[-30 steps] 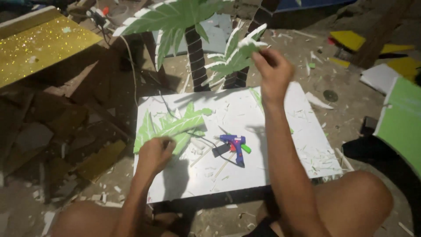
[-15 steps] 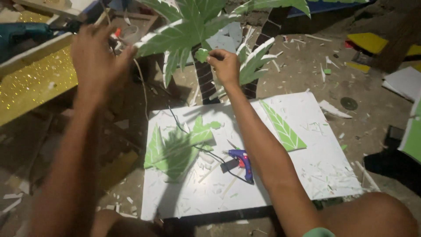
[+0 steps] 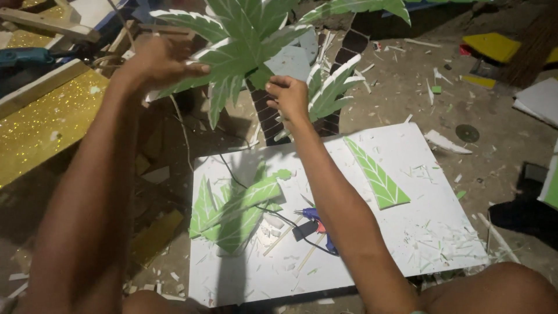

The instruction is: Assembling a decorative foam palm tree by applying hot glue to foam leaves and attaching them to a central trunk.

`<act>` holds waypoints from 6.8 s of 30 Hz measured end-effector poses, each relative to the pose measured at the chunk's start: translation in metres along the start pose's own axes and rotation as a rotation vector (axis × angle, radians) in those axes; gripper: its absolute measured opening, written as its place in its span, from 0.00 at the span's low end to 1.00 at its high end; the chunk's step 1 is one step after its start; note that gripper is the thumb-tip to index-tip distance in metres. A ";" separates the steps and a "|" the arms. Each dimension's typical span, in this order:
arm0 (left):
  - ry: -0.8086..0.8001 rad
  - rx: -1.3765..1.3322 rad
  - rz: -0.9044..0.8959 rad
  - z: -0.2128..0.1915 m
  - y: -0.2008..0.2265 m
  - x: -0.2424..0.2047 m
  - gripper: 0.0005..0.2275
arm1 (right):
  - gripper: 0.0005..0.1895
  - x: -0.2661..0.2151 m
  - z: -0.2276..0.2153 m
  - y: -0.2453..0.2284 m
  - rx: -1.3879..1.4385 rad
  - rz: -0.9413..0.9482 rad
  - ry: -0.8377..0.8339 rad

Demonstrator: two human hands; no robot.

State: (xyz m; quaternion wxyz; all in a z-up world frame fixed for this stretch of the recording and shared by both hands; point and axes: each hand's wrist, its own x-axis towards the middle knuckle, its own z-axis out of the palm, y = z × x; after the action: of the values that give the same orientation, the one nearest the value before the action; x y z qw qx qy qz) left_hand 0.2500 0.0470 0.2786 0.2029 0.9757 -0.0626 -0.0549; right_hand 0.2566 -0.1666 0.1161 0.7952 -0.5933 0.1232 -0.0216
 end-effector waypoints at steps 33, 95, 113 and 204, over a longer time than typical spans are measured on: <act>0.489 -0.432 0.016 0.123 0.019 -0.084 0.11 | 0.06 -0.054 -0.060 -0.032 0.210 -0.152 0.035; 0.351 -0.843 -0.118 0.159 -0.002 -0.073 0.13 | 0.21 -0.107 -0.016 0.068 0.173 -0.093 -0.025; 0.534 -0.124 0.135 0.070 0.019 -0.053 0.11 | 0.08 -0.021 0.026 0.062 0.721 0.176 -0.026; 0.163 0.080 0.043 0.010 0.000 0.061 0.14 | 0.19 0.034 0.037 0.054 0.527 0.094 -0.052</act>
State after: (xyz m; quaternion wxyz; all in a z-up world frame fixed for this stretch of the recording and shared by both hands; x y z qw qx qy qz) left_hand 0.3088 0.0342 0.2643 0.1693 0.9827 -0.0688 0.0314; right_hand 0.2919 -0.1222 0.0691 0.9253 -0.3596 0.1203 -0.0007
